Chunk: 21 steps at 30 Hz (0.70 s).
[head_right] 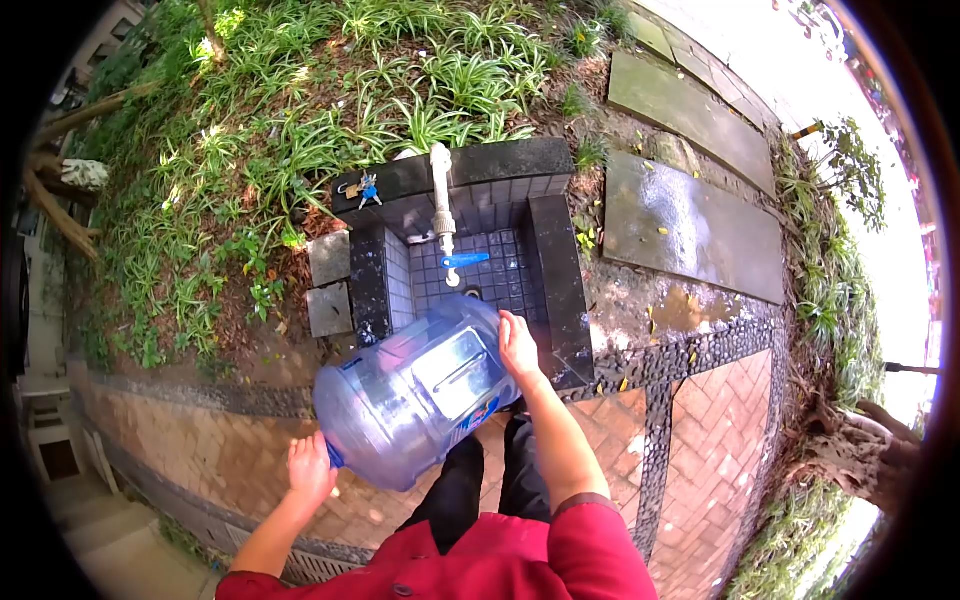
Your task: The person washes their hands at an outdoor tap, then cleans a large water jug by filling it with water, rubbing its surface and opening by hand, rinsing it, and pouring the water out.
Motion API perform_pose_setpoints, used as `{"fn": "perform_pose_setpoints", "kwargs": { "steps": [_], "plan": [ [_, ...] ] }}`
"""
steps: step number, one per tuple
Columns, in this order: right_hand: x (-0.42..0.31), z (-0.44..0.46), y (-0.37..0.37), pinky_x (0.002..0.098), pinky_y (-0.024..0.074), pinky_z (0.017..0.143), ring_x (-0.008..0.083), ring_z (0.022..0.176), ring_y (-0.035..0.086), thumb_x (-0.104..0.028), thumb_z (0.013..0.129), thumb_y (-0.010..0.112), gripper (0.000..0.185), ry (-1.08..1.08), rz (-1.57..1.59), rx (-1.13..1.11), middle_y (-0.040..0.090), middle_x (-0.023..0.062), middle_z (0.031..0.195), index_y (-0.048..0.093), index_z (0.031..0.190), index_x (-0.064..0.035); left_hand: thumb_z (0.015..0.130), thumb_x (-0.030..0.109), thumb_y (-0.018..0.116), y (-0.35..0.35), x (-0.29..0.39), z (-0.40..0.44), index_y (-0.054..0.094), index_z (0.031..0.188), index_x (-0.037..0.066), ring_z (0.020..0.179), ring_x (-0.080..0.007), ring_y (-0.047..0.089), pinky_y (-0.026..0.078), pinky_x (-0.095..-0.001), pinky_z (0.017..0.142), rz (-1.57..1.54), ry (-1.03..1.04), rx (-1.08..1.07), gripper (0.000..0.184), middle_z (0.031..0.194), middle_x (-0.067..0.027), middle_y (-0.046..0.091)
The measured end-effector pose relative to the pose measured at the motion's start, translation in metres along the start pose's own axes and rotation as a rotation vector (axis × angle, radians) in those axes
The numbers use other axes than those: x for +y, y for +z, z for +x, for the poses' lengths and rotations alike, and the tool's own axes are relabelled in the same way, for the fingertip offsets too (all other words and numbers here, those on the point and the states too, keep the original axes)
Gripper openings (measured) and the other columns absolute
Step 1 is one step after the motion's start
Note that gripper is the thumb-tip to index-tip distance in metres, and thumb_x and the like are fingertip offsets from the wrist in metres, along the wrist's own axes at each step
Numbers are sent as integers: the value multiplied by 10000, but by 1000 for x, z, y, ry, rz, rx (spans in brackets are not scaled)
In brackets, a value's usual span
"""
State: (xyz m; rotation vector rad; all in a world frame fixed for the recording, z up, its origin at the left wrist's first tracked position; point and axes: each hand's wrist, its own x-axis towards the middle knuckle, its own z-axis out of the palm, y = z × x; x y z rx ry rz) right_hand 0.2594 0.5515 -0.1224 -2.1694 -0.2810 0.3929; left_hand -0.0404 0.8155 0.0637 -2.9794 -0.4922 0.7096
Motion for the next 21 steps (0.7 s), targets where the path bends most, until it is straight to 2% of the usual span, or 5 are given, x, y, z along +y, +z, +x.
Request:
{"fn": "perform_pose_setpoints", "kwargs": {
  "steps": [3,9,14,19,21],
  "plan": [
    [10,-17,-9,375,426,919,346,1092,529,-304,935,437,395,-57,78,-81,537,191,1184,481,1254,-75,589,192,748,10,-7,1,470,1019,-11,884,-343,576,479,-438,764,-166,-90,-220,550,980,-178,562],
    [-26,-20,-43,373,444,921,330,1088,554,-384,849,564,551,88,-110,-312,533,182,1225,440,1296,-88,614,172,727,25,-10,-6,463,997,-20,901,-348,586,509,-437,737,-197,-81,-200,502,921,-182,599],
    [-58,16,-18,421,501,805,376,865,645,-619,783,474,723,342,-621,-355,647,259,881,499,1045,55,611,162,735,24,-6,-11,462,972,-5,893,-315,569,513,-415,713,-158,-32,-98,483,859,-152,602],
    [-74,34,6,553,407,915,352,1138,533,-604,802,469,708,354,-723,-500,553,210,1199,470,1230,-40,577,138,736,10,8,-16,465,966,2,861,-303,557,501,-383,716,-111,35,-21,494,860,-132,594],
    [-61,44,30,507,424,927,328,1171,511,-495,853,435,578,316,-675,-550,519,202,1249,496,1235,-67,566,114,725,0,10,-16,477,951,10,853,-300,556,491,-365,718,-32,125,31,470,869,-127,593]
  ]
}}
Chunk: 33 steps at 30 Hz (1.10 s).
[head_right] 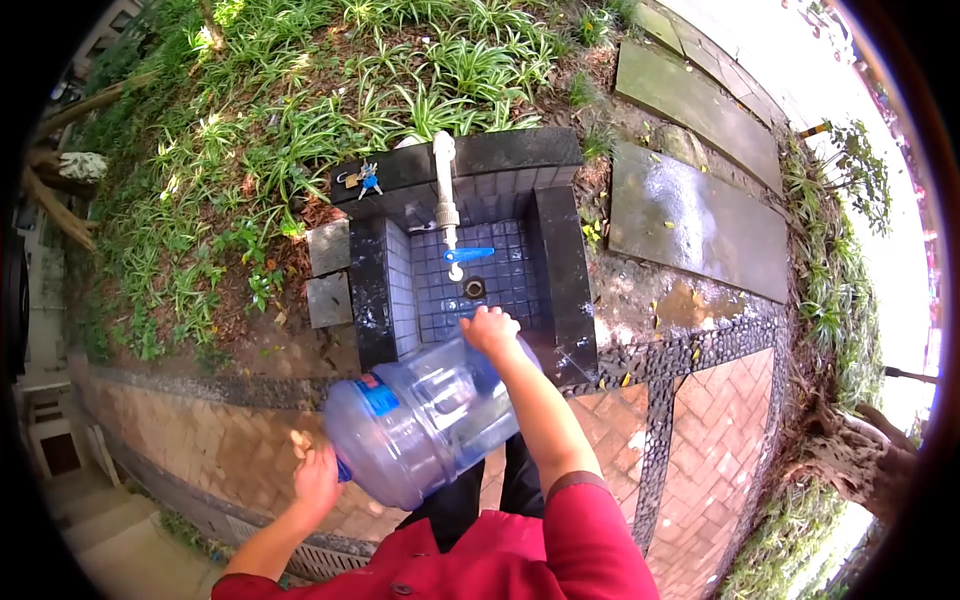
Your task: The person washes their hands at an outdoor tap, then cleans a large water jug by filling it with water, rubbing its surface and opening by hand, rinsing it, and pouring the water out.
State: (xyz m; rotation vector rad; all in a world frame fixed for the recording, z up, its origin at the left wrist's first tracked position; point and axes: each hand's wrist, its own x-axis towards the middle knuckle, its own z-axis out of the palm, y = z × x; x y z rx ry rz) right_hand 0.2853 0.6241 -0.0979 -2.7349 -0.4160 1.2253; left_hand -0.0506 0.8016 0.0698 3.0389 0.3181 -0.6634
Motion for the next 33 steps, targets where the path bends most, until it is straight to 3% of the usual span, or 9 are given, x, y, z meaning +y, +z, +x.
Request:
{"fn": "perform_pose_setpoints", "kwargs": {
  "steps": [3,6,10,12,16,20,24,26,33],
  "plan": [
    [9,26,11,424,453,908,293,1092,566,-328,879,395,387,-321,18,-85,621,166,1098,643,1026,-70,559,81,705,6,4,2,496,910,28,839,-288,553,475,-342,717,117,-53,8,413,883,-131,588],
    [-8,6,44,451,421,923,328,931,615,-349,910,337,430,-536,-130,310,665,125,946,663,856,-73,563,60,683,-2,8,11,509,892,37,824,-274,555,474,-339,700,97,-118,-31,373,843,-125,591],
    [-83,-111,3,510,355,980,316,1116,527,-386,927,419,394,-853,489,0,565,104,1204,551,1188,-123,572,54,669,-2,10,16,515,885,39,820,-271,561,473,-337,698,102,-151,-81,349,794,-118,597],
    [-100,-146,28,461,378,955,300,1167,490,-391,891,489,456,-1001,500,298,537,178,1215,508,1248,-109,575,46,662,-3,8,18,519,876,39,816,-272,564,473,-339,690,105,-135,-94,334,776,-115,600],
    [-81,-143,3,446,357,996,314,1175,484,-346,889,511,438,-1054,419,189,538,154,1235,508,1248,-94,580,50,656,-10,8,22,525,873,34,813,-269,569,478,-338,676,122,-93,-43,322,790,-126,604],
    [-8,-97,9,407,287,1065,336,1285,364,-419,928,412,499,-490,44,242,424,160,1365,449,1321,-114,613,71,633,-16,8,28,540,873,33,799,-256,578,479,-336,668,145,-69,-49,279,789,-124,612],
    [-15,-132,-7,461,225,1089,339,1325,297,-435,910,457,578,-670,592,-6,322,190,1424,368,1372,-99,684,109,589,-34,25,48,575,879,19,778,-230,585,478,-332,653,206,-31,19,215,765,-114,625],
    [-50,-184,-32,503,220,1079,370,1325,283,-442,887,477,596,-691,208,240,366,202,1380,366,1369,-109,706,150,572,-33,39,62,589,923,-3,762,-221,582,480,-345,635,268,-29,53,266,776,-108,628],
    [-91,-151,-65,526,447,839,398,979,563,-351,849,483,438,-564,-43,309,565,196,1086,518,1216,-114,772,183,537,-75,95,89,607,896,5,735,-244,562,495,-467,640,593,54,92,228,817,-100,584]
  ]
}}
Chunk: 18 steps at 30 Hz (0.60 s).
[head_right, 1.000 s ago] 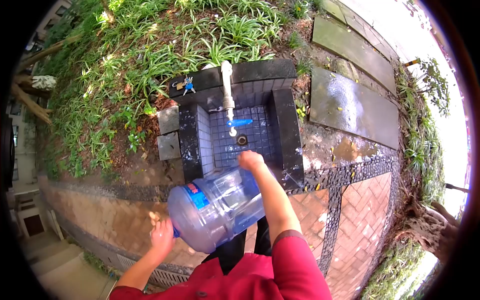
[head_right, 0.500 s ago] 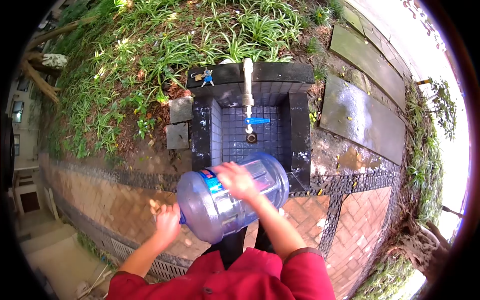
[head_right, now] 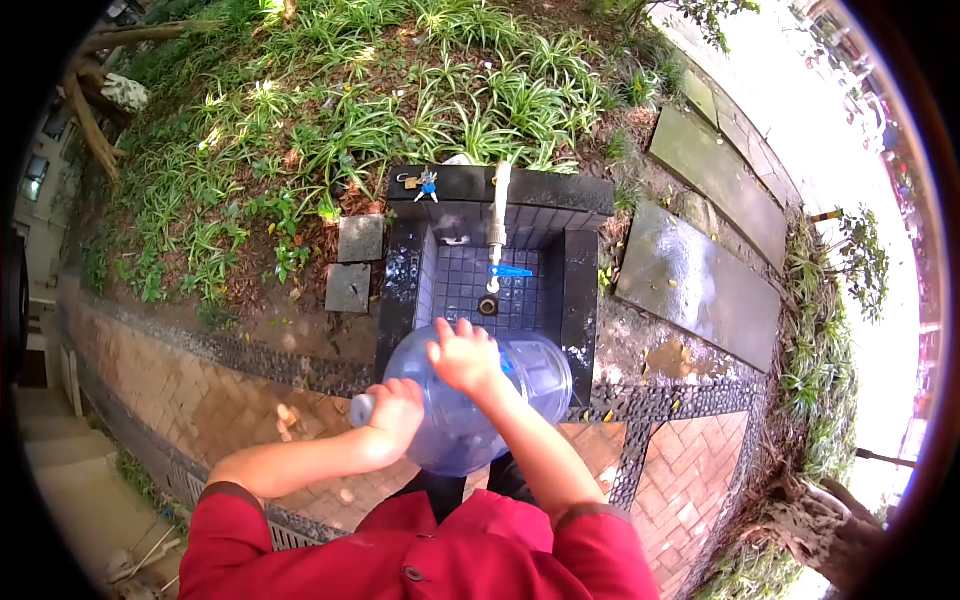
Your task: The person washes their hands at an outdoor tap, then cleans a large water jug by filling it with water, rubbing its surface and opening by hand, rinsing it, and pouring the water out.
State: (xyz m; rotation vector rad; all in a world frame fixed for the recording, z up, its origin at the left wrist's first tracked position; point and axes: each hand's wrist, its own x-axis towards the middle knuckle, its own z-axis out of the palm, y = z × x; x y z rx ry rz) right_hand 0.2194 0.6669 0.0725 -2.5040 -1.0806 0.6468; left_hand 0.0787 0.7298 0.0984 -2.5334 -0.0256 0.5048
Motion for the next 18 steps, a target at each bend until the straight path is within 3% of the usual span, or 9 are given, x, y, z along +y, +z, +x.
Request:
{"fn": "perform_pose_setpoints", "kwargs": {
  "steps": [4,7,8,11,14,15,17,18],
  "plan": [
    [1,47,32,535,450,823,359,935,596,-259,823,481,282,-268,-329,-196,630,123,936,647,1023,-149,773,149,535,-29,-1,24,624,953,10,783,-273,593,487,-462,698,152,186,30,244,843,-113,608],
    [13,39,15,490,459,820,284,909,610,-276,846,478,257,-444,-188,-1,650,71,946,673,908,-121,763,153,555,-27,-10,41,631,955,11,788,-277,602,486,-456,714,118,195,-21,251,858,-108,623],
    [17,29,16,516,422,887,279,1023,580,-265,853,475,270,-404,-86,53,631,57,1073,653,1009,-136,762,159,560,-28,-11,42,633,951,14,790,-278,603,487,-457,717,110,195,-38,249,854,-104,625],
    [18,-11,6,524,346,983,286,1184,484,-272,856,481,334,-410,-135,222,553,59,1240,601,1136,-133,749,175,589,-21,-11,44,653,958,47,826,-287,622,500,-464,733,18,174,-62,253,858,-99,643],
    [6,-60,1,544,237,1055,300,1284,368,-271,828,525,442,-457,-241,251,468,100,1324,541,1192,-21,730,168,615,-11,-21,58,685,939,75,814,-269,654,518,-459,713,-201,189,-125,239,840,-69,668],
    [-6,-75,-8,546,200,1069,296,1310,330,-291,799,565,513,-378,-229,168,436,117,1353,515,1214,5,731,164,615,-16,-24,59,687,913,76,807,-258,657,520,-457,706,-203,223,-171,215,834,-61,670],
    [-7,-94,-14,545,182,1076,284,1324,310,-329,767,605,583,-321,-188,200,417,102,1374,496,1245,-13,733,156,616,-33,-30,62,692,863,78,791,-236,663,524,-453,690,-202,285,-255,170,821,-44,673],
    [-1,-94,-15,543,176,1078,276,1324,311,-340,756,618,605,-315,-157,221,419,94,1375,489,1255,-23,693,219,663,-30,-21,63,685,800,81,781,-236,663,532,-417,668,-156,209,-173,176,806,-59,668]
  ]
}}
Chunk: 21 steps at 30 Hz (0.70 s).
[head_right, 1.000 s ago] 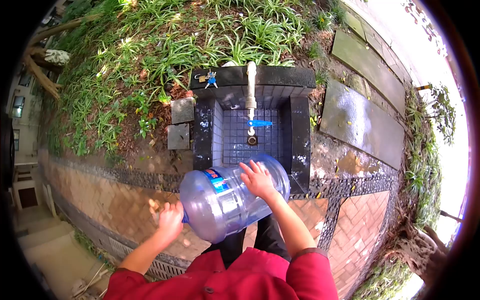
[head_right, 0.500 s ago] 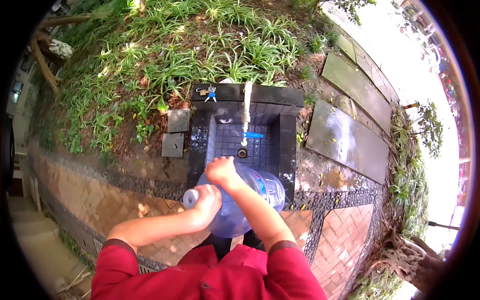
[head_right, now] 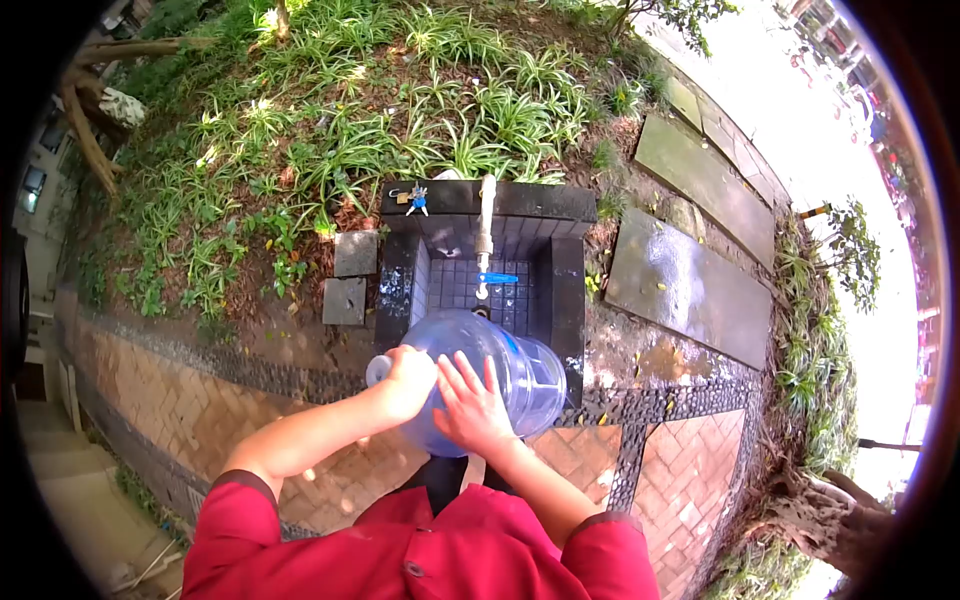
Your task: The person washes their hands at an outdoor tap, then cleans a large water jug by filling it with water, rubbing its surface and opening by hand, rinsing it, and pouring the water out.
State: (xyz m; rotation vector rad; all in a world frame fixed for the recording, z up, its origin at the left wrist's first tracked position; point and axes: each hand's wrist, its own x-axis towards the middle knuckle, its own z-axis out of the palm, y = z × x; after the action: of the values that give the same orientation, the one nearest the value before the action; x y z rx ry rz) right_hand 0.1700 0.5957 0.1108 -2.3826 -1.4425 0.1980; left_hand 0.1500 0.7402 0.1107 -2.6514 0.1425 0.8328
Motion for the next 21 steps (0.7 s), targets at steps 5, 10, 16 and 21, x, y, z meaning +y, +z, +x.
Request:
{"fn": "perform_pose_setpoints", "kwargs": {
  "steps": [5,10,16,21],
  "plan": [
    [29,-16,-8,509,173,1089,243,1317,330,-344,756,636,609,81,59,61,428,70,1373,481,1279,-73,633,375,750,-46,-53,-27,628,955,58,800,-278,639,523,-383,707,-547,123,172,469,869,-135,630],
    [61,-35,-13,489,200,1077,265,1269,398,-276,826,593,479,149,150,131,471,65,1334,500,1254,-81,596,295,798,-23,-34,-12,522,1071,88,918,-265,588,486,-346,816,-1236,353,462,587,974,-103,556],
    [59,-45,-20,356,306,1043,274,1235,429,-221,951,403,395,430,1126,321,476,169,1302,461,1260,17,604,320,810,-38,49,-4,435,1066,87,870,-325,621,508,-416,720,-1372,170,741,639,971,-128,578],
    [69,-63,-30,331,289,1050,238,1245,417,-190,961,369,402,408,1183,281,470,146,1323,445,1289,29,604,318,812,-37,75,9,428,1065,67,879,-322,621,512,-411,713,-1433,99,757,650,967,-127,578]
  ]
}}
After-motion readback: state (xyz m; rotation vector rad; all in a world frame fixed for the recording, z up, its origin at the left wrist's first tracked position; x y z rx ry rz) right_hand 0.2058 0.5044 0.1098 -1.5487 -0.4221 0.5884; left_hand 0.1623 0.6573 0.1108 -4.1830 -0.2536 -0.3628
